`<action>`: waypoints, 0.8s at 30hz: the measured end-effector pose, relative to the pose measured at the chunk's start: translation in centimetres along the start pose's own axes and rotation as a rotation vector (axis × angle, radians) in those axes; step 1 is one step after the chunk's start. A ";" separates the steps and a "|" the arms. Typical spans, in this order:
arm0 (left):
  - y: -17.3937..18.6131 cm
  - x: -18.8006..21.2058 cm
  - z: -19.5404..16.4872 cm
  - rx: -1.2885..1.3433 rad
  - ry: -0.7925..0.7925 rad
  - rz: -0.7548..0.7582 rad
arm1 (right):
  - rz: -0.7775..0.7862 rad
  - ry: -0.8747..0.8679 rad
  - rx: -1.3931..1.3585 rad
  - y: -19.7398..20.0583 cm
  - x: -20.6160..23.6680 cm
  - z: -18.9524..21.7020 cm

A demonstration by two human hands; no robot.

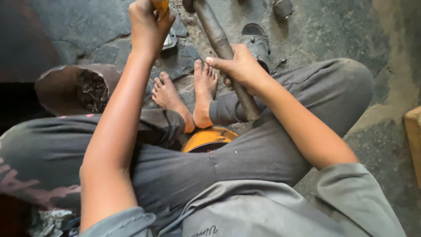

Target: The person sits on the floor and repeatedly strikes a small metal object with a hammer. They hold the object steady with one hand while swinging the hammer with the other. The task involves repetitive hammering motions on the same item.

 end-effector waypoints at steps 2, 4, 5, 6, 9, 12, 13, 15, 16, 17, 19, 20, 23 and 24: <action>-0.1 -0.4 1.1 -0.014 0.083 -0.005 | -0.014 -0.101 -0.052 -0.9 -0.7 -1.9; 0.3 -0.8 1.4 0.016 0.031 -0.074 | -0.024 -0.149 -0.066 -1.5 -1.0 -3.2; 0.6 -1.0 1.4 0.033 0.004 -0.110 | -0.023 -0.151 -0.053 -1.7 -1.0 -3.4; 0.6 -1.3 1.4 0.060 0.029 -0.095 | -0.022 -0.154 -0.039 -1.9 -0.8 -3.4; 0.6 -1.6 1.1 0.116 0.095 -0.048 | -0.048 -0.118 0.002 -2.0 0.8 -0.4; 0.1 -2.1 0.1 0.099 0.109 -0.017 | -0.081 0.213 0.216 -2.1 3.6 7.2; -0.2 -2.2 -0.3 0.059 0.114 0.007 | -0.082 0.274 0.229 -2.1 4.8 9.8; -0.6 -2.3 -0.8 0.028 0.101 0.036 | -0.075 0.443 0.243 -2.0 7.3 14.5; -0.7 -2.4 -1.0 0.037 0.085 0.041 | -0.063 0.550 0.244 -2.1 8.4 16.2; -0.8 -2.4 -1.0 0.046 0.072 0.043 | -0.056 0.629 0.233 -2.6 8.9 17.2; -0.8 -2.5 -0.8 0.013 0.061 0.009 | -0.071 0.700 0.225 -3.8 8.7 17.4; -0.7 -2.4 -0.7 -0.009 0.058 -0.004 | -0.093 0.691 0.227 -4.3 8.1 16.8; -1.1 -1.5 0.6 0.113 0.173 0.010 | -0.170 0.289 0.289 -7.0 5.0 11.2; -1.2 -0.8 0.3 0.127 0.057 0.020 | -0.153 0.116 0.315 -7.1 4.7 9.2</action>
Point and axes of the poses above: each hand's wrist, its own x-axis away from the middle knuckle, its own y-axis out of the back of the hand, z = x × y, the point moved 4 cm from there along -x, towards the middle knuckle, and after that the axes turned 1 degree about z, right-handed, at the moved point
